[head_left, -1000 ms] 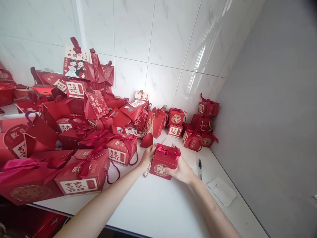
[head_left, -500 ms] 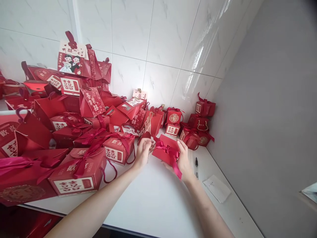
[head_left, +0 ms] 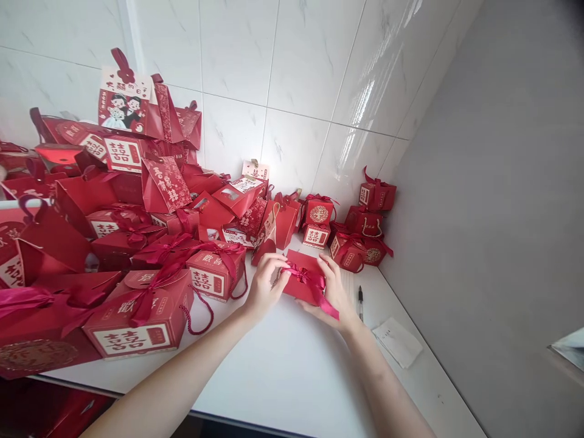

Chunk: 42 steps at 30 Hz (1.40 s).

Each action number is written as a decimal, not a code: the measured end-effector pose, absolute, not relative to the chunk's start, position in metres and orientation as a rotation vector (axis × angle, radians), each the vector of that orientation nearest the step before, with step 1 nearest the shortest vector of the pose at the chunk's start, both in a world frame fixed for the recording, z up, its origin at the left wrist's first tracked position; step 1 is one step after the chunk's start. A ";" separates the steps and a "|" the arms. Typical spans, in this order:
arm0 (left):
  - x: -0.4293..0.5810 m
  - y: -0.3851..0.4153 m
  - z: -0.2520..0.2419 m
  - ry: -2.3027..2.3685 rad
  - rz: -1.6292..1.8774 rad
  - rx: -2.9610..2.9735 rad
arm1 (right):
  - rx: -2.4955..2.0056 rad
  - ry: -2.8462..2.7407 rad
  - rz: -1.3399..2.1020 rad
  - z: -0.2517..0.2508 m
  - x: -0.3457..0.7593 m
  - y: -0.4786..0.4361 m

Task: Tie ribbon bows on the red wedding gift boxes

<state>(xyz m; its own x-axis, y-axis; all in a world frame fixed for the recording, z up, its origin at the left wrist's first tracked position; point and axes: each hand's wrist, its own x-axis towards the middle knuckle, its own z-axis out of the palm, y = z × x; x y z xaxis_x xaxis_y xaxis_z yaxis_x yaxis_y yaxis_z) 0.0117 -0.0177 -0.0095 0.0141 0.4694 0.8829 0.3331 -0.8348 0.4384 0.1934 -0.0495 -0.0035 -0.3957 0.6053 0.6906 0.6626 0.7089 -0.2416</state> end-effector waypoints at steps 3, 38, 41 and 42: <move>0.010 -0.020 -0.006 0.919 1.950 2.139 | -0.986 -2.112 -0.076 -0.003 0.193 -0.051; 0.006 -0.020 -0.001 1.037 1.653 1.685 | -0.967 -2.016 0.303 -0.011 0.191 -0.046; 0.007 -0.020 -0.004 0.919 1.653 1.819 | -0.939 -2.064 0.266 -0.009 0.191 -0.047; 0.007 -0.021 -0.004 0.888 1.621 1.869 | -0.928 -2.088 0.247 -0.008 0.191 -0.048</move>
<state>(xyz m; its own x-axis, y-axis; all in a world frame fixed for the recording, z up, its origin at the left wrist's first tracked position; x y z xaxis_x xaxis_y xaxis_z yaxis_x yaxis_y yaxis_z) 0.0072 -0.0208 -0.0042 0.0745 0.7521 0.6548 0.1467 -0.6577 0.7388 0.1907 -0.0479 -0.0082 -0.3938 0.6911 0.6061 0.5303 0.7094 -0.4643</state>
